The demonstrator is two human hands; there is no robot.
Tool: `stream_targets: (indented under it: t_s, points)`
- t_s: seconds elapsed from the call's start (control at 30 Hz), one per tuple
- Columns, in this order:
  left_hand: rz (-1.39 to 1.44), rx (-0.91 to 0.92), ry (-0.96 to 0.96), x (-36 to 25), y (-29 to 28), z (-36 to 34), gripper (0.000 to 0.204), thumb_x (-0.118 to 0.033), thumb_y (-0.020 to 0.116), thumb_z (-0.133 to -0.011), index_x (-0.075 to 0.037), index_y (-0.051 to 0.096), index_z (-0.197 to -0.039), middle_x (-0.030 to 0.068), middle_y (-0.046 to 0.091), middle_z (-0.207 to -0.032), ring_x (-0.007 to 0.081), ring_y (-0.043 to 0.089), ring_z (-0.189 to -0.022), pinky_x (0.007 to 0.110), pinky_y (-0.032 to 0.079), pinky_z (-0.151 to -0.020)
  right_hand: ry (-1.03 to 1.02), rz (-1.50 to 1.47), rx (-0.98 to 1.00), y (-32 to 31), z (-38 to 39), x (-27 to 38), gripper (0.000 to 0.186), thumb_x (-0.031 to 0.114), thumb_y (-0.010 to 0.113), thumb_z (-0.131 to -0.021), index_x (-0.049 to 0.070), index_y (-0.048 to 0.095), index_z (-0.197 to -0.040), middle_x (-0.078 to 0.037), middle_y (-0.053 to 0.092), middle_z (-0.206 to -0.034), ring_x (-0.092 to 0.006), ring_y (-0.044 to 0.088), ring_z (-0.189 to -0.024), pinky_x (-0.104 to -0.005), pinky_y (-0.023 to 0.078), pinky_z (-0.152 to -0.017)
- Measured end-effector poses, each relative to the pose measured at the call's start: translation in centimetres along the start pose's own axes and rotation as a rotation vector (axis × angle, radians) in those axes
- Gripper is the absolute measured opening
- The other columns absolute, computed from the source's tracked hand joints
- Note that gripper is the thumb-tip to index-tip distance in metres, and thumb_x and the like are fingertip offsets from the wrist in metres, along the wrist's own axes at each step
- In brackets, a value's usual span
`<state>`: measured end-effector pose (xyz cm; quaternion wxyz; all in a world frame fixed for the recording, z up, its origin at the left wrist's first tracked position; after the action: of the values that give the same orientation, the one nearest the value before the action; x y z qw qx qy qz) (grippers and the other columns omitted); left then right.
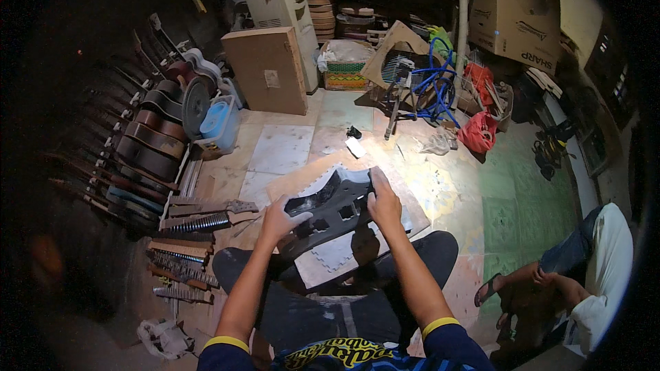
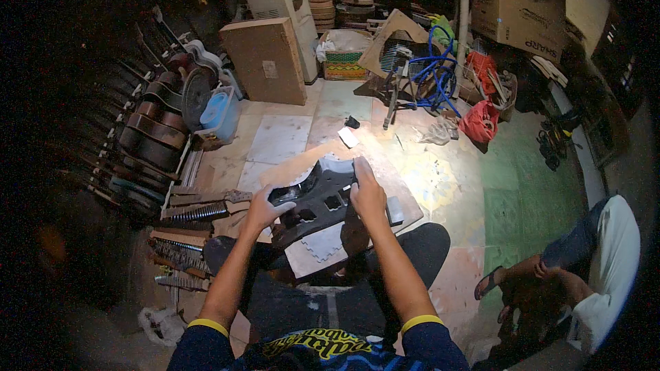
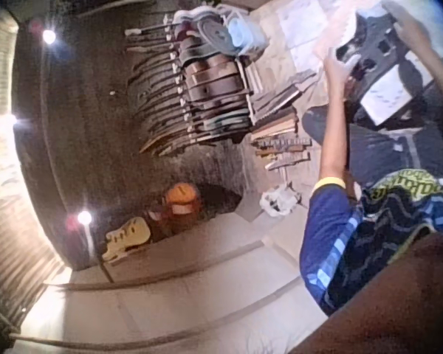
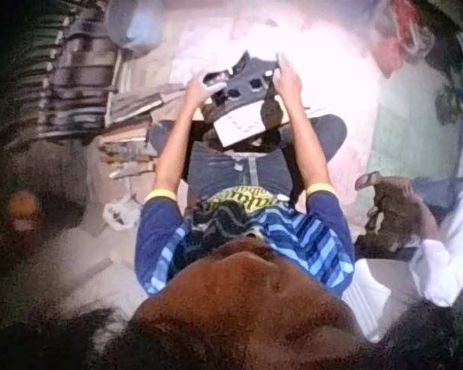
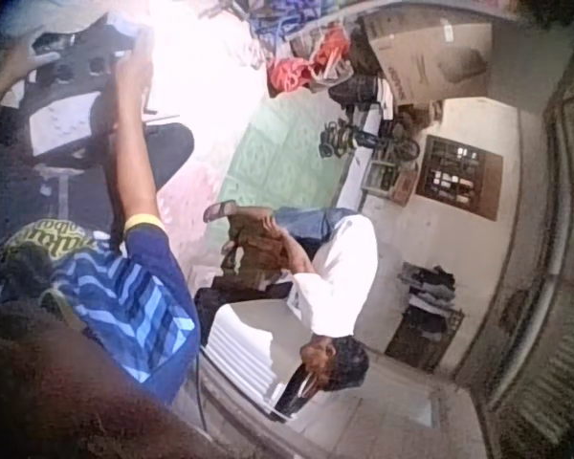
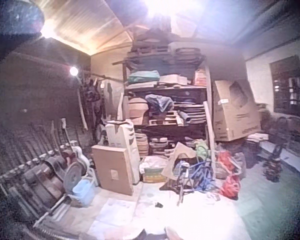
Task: The person sands the surfaces and edges of a guitar body by hand using a piece of sandpaper.
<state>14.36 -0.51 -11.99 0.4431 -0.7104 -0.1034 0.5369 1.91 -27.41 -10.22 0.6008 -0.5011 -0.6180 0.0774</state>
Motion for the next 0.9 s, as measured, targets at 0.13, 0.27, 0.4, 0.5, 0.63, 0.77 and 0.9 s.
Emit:
stream_targets:
  t_s: [0.13,0.27,0.4,0.5,0.63,0.77,0.9]
  points:
    - [0.532,-0.152,-0.010,2.9,2.8,1.1,0.058,-0.025,0.092,-0.071,-0.002,0.063,-0.115,0.0119,0.073,-0.104,0.0201,0.069,-0.097,0.034,0.054,-0.089,-0.088,-0.012,-0.073,-0.1,0.4,-0.4,0.061,0.002,0.052,-0.086,0.008,0.048,-0.146,-0.020,0.049,-0.149,-0.0410,0.057,-0.125,-0.0474,0.048,-0.103]
    - [0.780,-0.257,-0.074,2.8,3.8,1.6,0.057,-0.027,0.093,-0.070,0.000,0.064,-0.112,0.0107,0.073,-0.099,0.0193,0.069,-0.093,0.033,0.054,-0.087,-0.079,-0.020,-0.028,-0.1,1.1,-0.4,0.062,0.001,0.050,-0.086,0.006,0.046,-0.147,-0.022,0.047,-0.150,-0.0402,0.054,-0.129,-0.0441,0.046,-0.107]
    - [0.534,-0.264,0.096,-5.0,1.1,1.7,0.050,-0.028,0.093,-0.069,-0.002,0.068,-0.103,0.0105,0.074,-0.097,0.0201,0.071,-0.089,0.033,0.056,-0.084,-0.065,-0.070,-0.068,-2.5,0.5,-3.4,0.065,-0.004,0.048,-0.083,0.003,0.046,-0.148,-0.024,0.048,-0.149,-0.0383,0.051,-0.135,-0.0392,0.040,-0.113]
    - [0.371,-0.271,0.217,-10.3,-1.3,2.3,0.048,-0.028,0.092,-0.068,-0.004,0.068,-0.102,0.0107,0.075,-0.092,0.0224,0.073,-0.083,0.034,0.057,-0.079,0.029,-0.196,-0.059,-5.2,1.7,-0.1,0.063,-0.007,0.043,-0.081,-0.002,0.051,-0.143,-0.025,0.052,-0.147,-0.0320,0.048,-0.141,-0.0343,0.032,-0.118]
    - [0.221,-0.223,0.264,-13.3,-1.6,2.5,0.047,-0.027,0.090,-0.069,-0.005,0.066,-0.102,0.0141,0.072,-0.084,0.0311,0.073,-0.079,0.039,0.057,-0.073,-0.229,-0.097,-0.013,-4.6,3.0,1.5,0.070,-0.011,0.046,-0.079,0.008,0.050,-0.146,-0.021,0.052,-0.146,-0.0362,0.056,-0.130,-0.0383,0.046,-0.107]
    - [0.234,-0.106,0.212,-12.8,0.1,1.9,0.052,-0.026,0.088,-0.071,-0.005,0.056,-0.106,0.0183,0.071,-0.083,0.0383,0.072,-0.081,0.044,0.056,-0.072,-0.169,0.062,0.091,-1.5,5.4,0.4,0.076,-0.010,0.053,-0.072,0.014,0.053,-0.144,-0.015,0.051,-0.148,-0.0395,0.064,-0.114,-0.0425,0.054,-0.093]
    - [0.233,0.019,0.103,-12.6,-0.5,2.2,0.056,-0.024,0.087,-0.072,-0.006,0.050,-0.111,0.0197,0.071,-0.083,0.0409,0.071,-0.082,0.046,0.056,-0.072,-0.288,0.013,0.229,-1.8,5.7,1.8,0.079,-0.008,0.055,-0.073,0.021,0.052,-0.146,-0.012,0.054,-0.145,-0.0375,0.065,-0.113,-0.0426,0.055,-0.094]
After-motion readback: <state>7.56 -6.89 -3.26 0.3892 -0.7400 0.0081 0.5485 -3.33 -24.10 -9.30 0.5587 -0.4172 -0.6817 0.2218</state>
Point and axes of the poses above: each hand's wrist, its own z-axis away from the middle knuckle, its own y-axis out of the palm, x = y × z, the point moved 4 cm from there along -z, towards the middle knuckle
